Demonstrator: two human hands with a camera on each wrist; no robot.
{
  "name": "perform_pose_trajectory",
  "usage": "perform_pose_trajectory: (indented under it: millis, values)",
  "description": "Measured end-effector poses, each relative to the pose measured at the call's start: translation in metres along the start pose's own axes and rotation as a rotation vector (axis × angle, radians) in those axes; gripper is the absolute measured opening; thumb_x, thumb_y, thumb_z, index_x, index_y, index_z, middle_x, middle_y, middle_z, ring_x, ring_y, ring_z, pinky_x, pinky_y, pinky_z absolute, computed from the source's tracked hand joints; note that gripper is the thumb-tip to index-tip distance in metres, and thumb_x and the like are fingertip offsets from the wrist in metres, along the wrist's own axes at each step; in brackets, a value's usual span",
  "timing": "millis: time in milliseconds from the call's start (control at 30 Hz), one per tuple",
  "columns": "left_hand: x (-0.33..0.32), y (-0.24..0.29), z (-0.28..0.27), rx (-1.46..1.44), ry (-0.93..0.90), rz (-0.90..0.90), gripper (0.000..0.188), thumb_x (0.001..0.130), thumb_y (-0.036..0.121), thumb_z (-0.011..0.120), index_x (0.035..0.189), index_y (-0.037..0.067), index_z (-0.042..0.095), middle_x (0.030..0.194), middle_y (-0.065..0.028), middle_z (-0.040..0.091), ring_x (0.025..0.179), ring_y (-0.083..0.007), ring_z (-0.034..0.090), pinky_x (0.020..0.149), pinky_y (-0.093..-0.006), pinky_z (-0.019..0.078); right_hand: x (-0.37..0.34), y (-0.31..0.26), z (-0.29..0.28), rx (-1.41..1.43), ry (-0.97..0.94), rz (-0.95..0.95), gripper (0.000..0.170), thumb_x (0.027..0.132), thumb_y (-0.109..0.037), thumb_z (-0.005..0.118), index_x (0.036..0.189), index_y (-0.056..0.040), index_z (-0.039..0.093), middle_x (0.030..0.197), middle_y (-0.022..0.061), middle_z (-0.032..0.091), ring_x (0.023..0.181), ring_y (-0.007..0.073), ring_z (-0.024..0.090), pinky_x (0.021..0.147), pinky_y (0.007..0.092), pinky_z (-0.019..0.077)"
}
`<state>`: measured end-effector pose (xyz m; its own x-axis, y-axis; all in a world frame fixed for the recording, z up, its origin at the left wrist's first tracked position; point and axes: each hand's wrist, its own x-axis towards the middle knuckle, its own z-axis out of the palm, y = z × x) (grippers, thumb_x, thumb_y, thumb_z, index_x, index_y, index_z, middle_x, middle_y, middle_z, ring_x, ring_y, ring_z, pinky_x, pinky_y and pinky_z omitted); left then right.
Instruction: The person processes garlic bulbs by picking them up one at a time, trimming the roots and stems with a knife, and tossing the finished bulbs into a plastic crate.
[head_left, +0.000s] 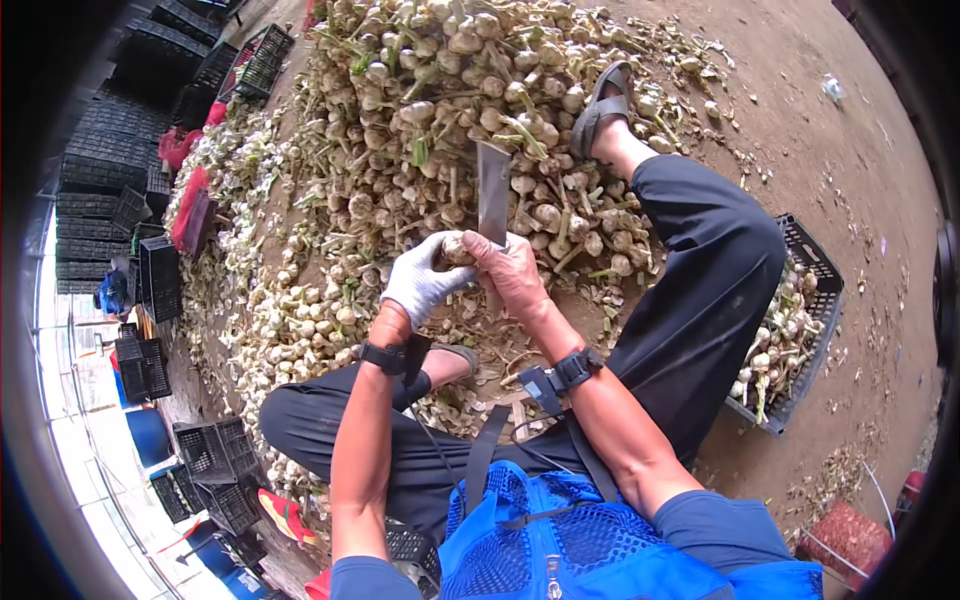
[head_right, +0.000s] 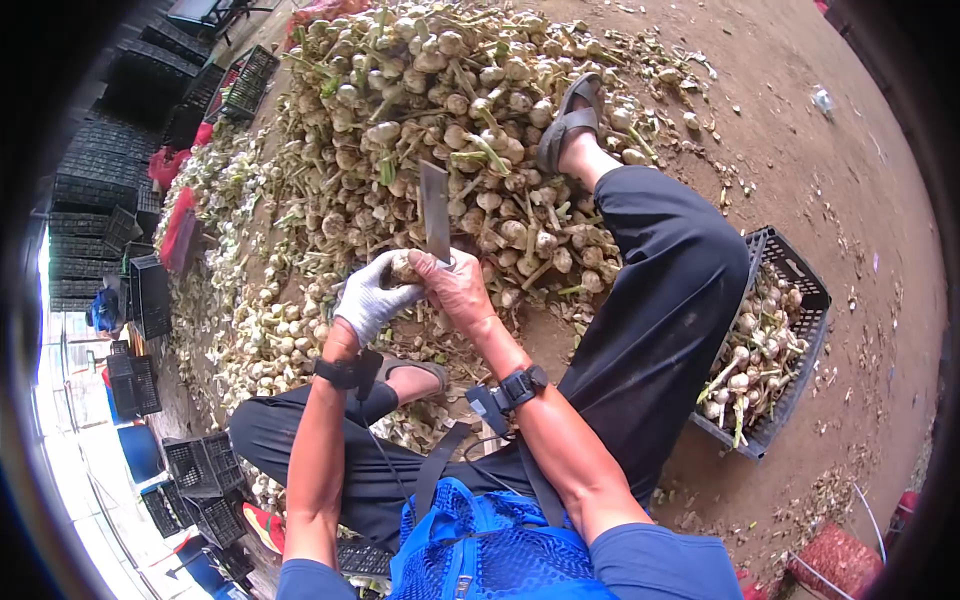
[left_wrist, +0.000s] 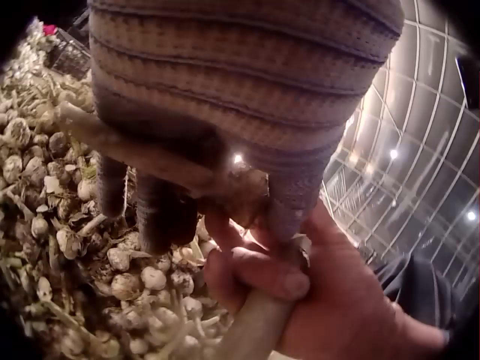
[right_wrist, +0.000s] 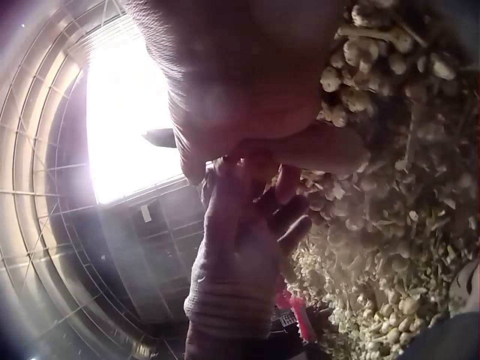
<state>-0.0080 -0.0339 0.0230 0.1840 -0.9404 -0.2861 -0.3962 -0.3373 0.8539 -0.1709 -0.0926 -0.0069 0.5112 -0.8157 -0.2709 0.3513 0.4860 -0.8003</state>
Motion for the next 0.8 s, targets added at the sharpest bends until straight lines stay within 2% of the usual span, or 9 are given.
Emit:
perform_pose_trajectory:
  millis: [67,133,167,267,333,367,467,500,800]
  values:
    - [-0.011,0.007,-0.003,-0.033,0.085,0.048,0.054,0.080,0.026,0.085,0.126,0.008,0.062,0.112,-0.0041,0.071,0.096,-0.0113,0.065,0.088,-0.0288,0.0534,-0.004,-0.016,-0.002,-0.069,-0.086,0.034,0.028,0.089,-0.032,0.079,0.081,-0.0070,0.069,0.068,-0.0024,0.062,0.053,0.0084,0.052,0.049,0.0247,0.0408]
    - [-0.021,0.011,-0.007,-0.072,0.178,0.098,0.048,0.081,0.022,0.084,0.122,0.008,0.063,0.109,-0.0013,0.070,0.094,-0.0076,0.062,0.087,-0.0269,0.0531,0.004,-0.006,-0.004,-0.639,-0.061,-0.487,0.024,0.088,-0.025,0.076,0.082,-0.0050,0.065,0.070,0.0063,0.063,0.058,0.0212,0.057,0.056,0.0315,0.0471]
    - [-0.025,0.012,-0.009,-0.116,0.200,0.101,0.044,0.082,0.022,0.083,0.119,0.008,0.063,0.107,-0.0014,0.070,0.094,-0.0077,0.062,0.086,-0.0271,0.0532,0.005,-0.008,-0.006,-0.755,-0.114,-0.591,0.016,0.084,-0.018,0.072,0.084,-0.0046,0.063,0.076,0.0126,0.061,0.068,0.0326,0.062,0.064,0.0382,0.0514]
    - [-0.026,-0.003,-0.015,-0.107,0.243,0.109,0.040,0.082,0.022,0.081,0.115,0.010,0.061,0.103,-0.0012,0.070,0.092,-0.0107,0.065,0.086,-0.0279,0.0530,-0.002,-0.010,-0.002,-1.031,-0.163,-0.794,0.018,0.081,-0.019,0.073,0.081,-0.0059,0.060,0.078,0.0116,0.061,0.070,0.0341,0.064,0.064,0.0401,0.0528]
    - [-0.019,-0.017,-0.023,0.754,0.157,0.584,0.037,0.082,0.014,0.079,0.112,0.005,0.059,0.103,-0.0009,0.068,0.092,-0.0150,0.066,0.084,-0.0295,0.0529,-0.004,-0.007,0.003,-1.074,-0.183,-0.825,0.022,0.078,-0.022,0.074,0.083,-0.0070,0.059,0.081,0.0115,0.060,0.073,0.0337,0.066,0.064,0.0418,0.0538]
    - [-0.020,-0.024,-0.021,0.736,0.181,0.493,0.041,0.080,0.026,0.079,0.113,0.011,0.060,0.103,-0.0028,0.069,0.094,-0.0225,0.067,0.089,-0.0307,0.0506,-0.007,-0.006,0.005,-1.099,-0.193,-0.817,0.022,0.079,-0.023,0.074,0.084,-0.0073,0.060,0.081,0.0112,0.060,0.073,0.0333,0.066,0.063,0.0416,0.0538]
    - [-0.022,-0.021,-0.019,0.444,0.129,0.320,0.039,0.081,0.020,0.079,0.113,0.010,0.058,0.101,-0.0020,0.068,0.091,-0.0182,0.067,0.086,-0.0302,0.0517,-0.008,-0.002,0.007,-1.144,-0.193,-0.817,0.026,0.071,-0.018,0.078,0.085,-0.0070,0.059,0.082,0.0105,0.061,0.072,0.0330,0.065,0.062,0.0391,0.0535]
    - [-0.028,-0.017,-0.015,-0.058,0.122,0.171,0.039,0.082,0.013,0.077,0.114,0.008,0.056,0.098,-0.0013,0.068,0.088,-0.0137,0.065,0.081,-0.0289,0.0529,-0.007,0.000,0.006,-1.142,-0.217,-0.818,0.026,0.072,-0.018,0.078,0.085,-0.0069,0.059,0.082,0.0105,0.061,0.072,0.0332,0.065,0.061,0.0393,0.0534]
    - [-0.023,-0.041,-0.017,0.153,0.069,0.226,0.037,0.079,0.015,0.081,0.107,0.008,0.058,0.088,-0.0003,0.069,0.079,-0.0102,0.065,0.072,-0.0274,0.0540,-0.001,0.029,0.006,-1.117,-0.132,-0.775,0.022,0.077,-0.025,0.073,0.080,-0.0083,0.059,0.079,0.0111,0.060,0.070,0.0334,0.066,0.061,0.0415,0.0535]
